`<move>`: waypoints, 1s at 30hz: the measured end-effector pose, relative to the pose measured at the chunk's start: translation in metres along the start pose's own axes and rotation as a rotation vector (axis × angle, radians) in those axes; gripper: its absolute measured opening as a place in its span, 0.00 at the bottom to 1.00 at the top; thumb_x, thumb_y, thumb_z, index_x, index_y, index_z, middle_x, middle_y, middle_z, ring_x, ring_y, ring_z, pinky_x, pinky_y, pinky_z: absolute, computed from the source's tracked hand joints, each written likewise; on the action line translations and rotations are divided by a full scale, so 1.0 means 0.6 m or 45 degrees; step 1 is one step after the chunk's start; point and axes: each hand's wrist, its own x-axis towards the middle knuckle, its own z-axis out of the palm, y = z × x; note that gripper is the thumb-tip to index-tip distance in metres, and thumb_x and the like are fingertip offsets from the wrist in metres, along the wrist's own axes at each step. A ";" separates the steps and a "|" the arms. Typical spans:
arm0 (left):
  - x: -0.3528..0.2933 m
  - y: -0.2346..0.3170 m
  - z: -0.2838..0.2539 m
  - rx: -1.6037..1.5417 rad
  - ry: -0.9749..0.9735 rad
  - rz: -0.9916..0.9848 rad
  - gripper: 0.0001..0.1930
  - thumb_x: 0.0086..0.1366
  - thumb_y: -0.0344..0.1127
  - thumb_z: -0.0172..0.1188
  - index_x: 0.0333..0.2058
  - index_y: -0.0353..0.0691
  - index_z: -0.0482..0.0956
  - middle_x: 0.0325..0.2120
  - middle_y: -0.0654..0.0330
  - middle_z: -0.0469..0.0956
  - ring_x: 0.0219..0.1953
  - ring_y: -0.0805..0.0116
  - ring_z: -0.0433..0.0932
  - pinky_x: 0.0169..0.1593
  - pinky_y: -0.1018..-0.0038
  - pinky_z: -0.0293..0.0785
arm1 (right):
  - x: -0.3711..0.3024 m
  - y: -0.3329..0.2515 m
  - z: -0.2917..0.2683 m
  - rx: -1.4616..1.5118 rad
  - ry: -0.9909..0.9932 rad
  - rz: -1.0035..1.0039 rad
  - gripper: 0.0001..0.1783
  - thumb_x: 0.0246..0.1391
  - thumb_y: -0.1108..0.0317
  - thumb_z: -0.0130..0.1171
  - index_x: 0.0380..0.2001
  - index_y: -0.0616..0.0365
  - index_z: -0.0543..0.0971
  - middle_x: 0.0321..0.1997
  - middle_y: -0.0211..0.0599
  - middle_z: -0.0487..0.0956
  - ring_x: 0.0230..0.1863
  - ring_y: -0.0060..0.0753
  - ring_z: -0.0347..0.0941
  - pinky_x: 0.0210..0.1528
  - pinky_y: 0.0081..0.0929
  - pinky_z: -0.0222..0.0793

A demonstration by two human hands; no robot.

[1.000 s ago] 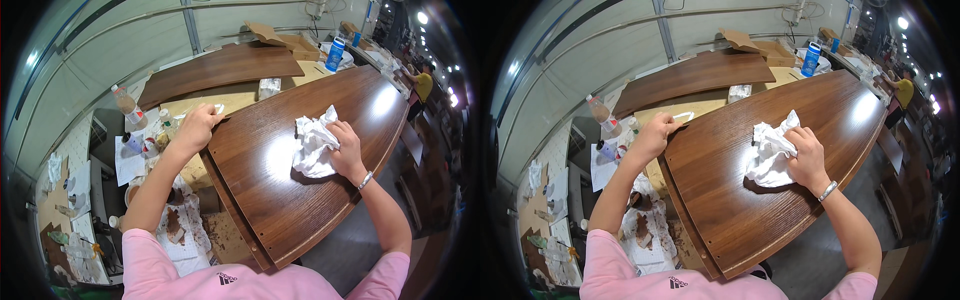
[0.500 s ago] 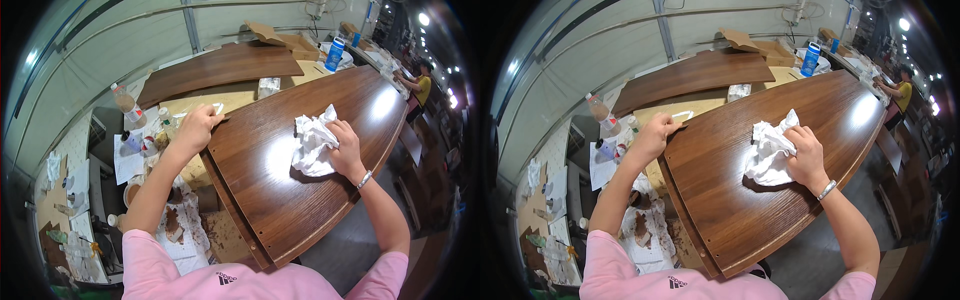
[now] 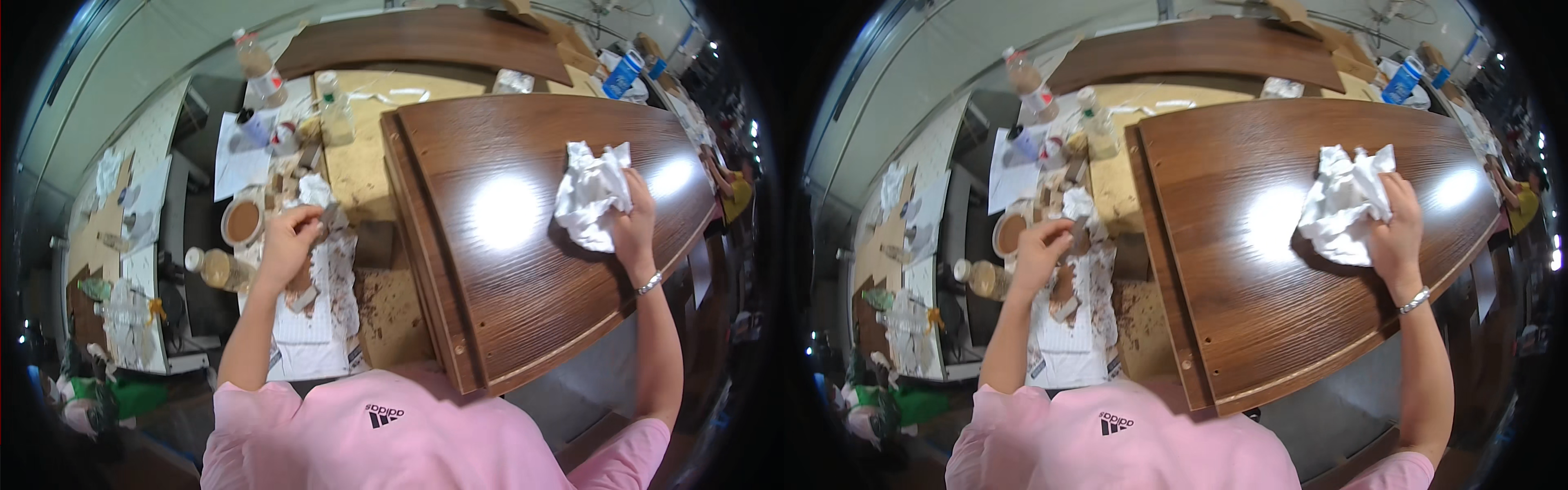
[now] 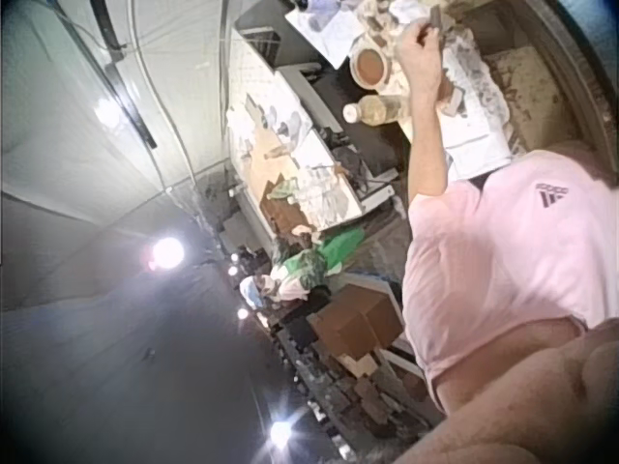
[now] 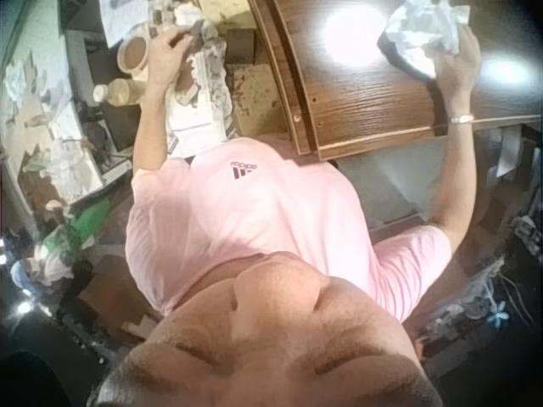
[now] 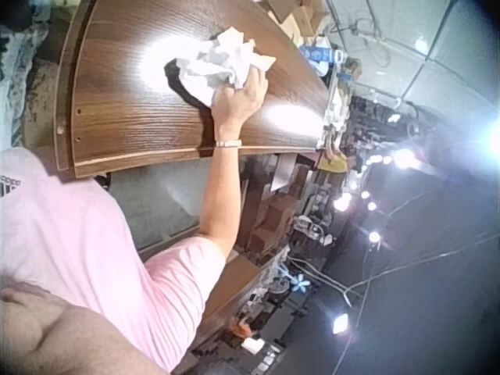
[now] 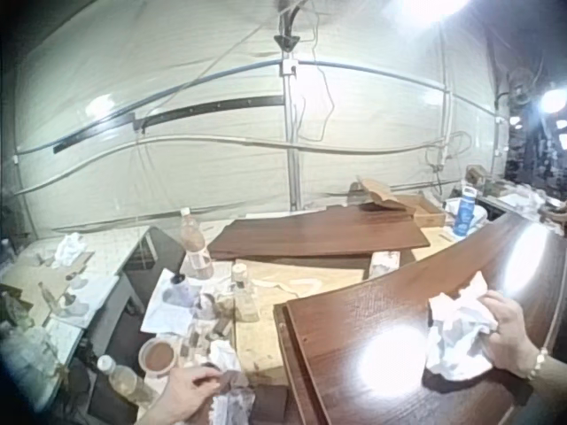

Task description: The person applies a substance to the edges and surface of a wooden furniture panel using a small block and then wipes the entire surface with a white cloth.

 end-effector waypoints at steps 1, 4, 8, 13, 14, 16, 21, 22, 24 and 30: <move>-0.036 -0.034 0.002 0.014 -0.010 -0.037 0.10 0.60 0.24 0.62 0.41 0.32 0.84 0.29 0.59 0.83 0.28 0.73 0.77 0.35 0.77 0.73 | 0.005 -0.003 0.005 0.048 -0.030 0.033 0.19 0.43 0.81 0.52 0.42 0.68 0.78 0.43 0.49 0.78 0.47 0.54 0.72 0.53 0.36 0.67; -0.135 -0.077 0.054 0.026 -0.209 -0.360 0.12 0.60 0.25 0.62 0.43 0.34 0.85 0.32 0.56 0.84 0.31 0.71 0.79 0.38 0.75 0.74 | 0.006 0.011 0.021 0.039 -0.046 0.013 0.19 0.44 0.81 0.53 0.43 0.69 0.77 0.42 0.47 0.78 0.47 0.53 0.72 0.53 0.36 0.67; -0.172 -0.103 0.119 0.160 -0.387 -0.138 0.12 0.63 0.27 0.61 0.44 0.33 0.84 0.37 0.54 0.85 0.37 0.69 0.81 0.43 0.74 0.75 | 0.000 0.018 0.019 0.020 -0.044 0.041 0.19 0.43 0.81 0.54 0.43 0.69 0.77 0.42 0.47 0.77 0.47 0.53 0.72 0.52 0.36 0.67; -0.103 0.036 0.087 -0.608 0.014 -0.097 0.11 0.69 0.29 0.58 0.46 0.30 0.82 0.41 0.54 0.84 0.42 0.68 0.82 0.48 0.73 0.77 | -0.001 0.020 0.012 0.079 -0.071 0.069 0.18 0.45 0.82 0.53 0.43 0.69 0.78 0.39 0.44 0.78 0.44 0.45 0.74 0.49 0.31 0.68; -0.092 0.065 0.079 -0.975 0.011 -0.124 0.12 0.71 0.30 0.57 0.46 0.29 0.82 0.42 0.54 0.83 0.42 0.68 0.81 0.49 0.72 0.77 | -0.001 0.020 0.004 0.110 -0.092 0.128 0.18 0.46 0.83 0.53 0.43 0.69 0.79 0.37 0.41 0.80 0.41 0.39 0.76 0.47 0.28 0.69; -0.081 0.103 0.065 -1.015 0.020 -0.051 0.11 0.71 0.30 0.57 0.46 0.29 0.82 0.42 0.54 0.83 0.42 0.69 0.82 0.49 0.73 0.78 | -0.002 0.010 0.008 0.255 0.005 0.242 0.18 0.47 0.84 0.53 0.43 0.68 0.79 0.36 0.37 0.81 0.39 0.32 0.76 0.45 0.26 0.69; -0.053 0.180 0.042 -1.134 0.046 0.118 0.11 0.72 0.30 0.57 0.45 0.29 0.83 0.39 0.55 0.84 0.42 0.70 0.81 0.50 0.75 0.78 | 0.018 -0.062 0.017 0.636 0.127 0.278 0.16 0.53 0.84 0.51 0.43 0.66 0.82 0.34 0.28 0.82 0.35 0.20 0.75 0.39 0.22 0.71; -0.045 0.194 0.040 -1.160 -0.006 0.180 0.11 0.72 0.30 0.56 0.47 0.30 0.82 0.39 0.56 0.84 0.42 0.70 0.81 0.50 0.74 0.78 | 0.023 -0.103 0.009 0.678 0.097 0.311 0.15 0.52 0.84 0.51 0.42 0.66 0.82 0.34 0.27 0.82 0.35 0.19 0.75 0.39 0.21 0.71; -0.034 0.225 0.050 -1.153 -0.081 0.240 0.13 0.73 0.31 0.55 0.51 0.31 0.80 0.43 0.56 0.83 0.45 0.71 0.80 0.52 0.75 0.76 | 0.032 -0.167 0.027 0.880 0.054 0.336 0.15 0.52 0.84 0.52 0.42 0.66 0.82 0.34 0.25 0.81 0.33 0.19 0.75 0.38 0.20 0.71; -0.017 0.344 0.143 -0.248 -0.298 1.060 0.37 0.56 0.36 0.72 0.64 0.40 0.68 0.58 0.48 0.72 0.58 0.57 0.74 0.59 0.61 0.70 | 0.003 -0.241 0.045 1.796 -0.253 0.463 0.18 0.60 0.72 0.56 0.54 0.61 0.77 0.50 0.33 0.78 0.50 0.20 0.72 0.54 0.27 0.69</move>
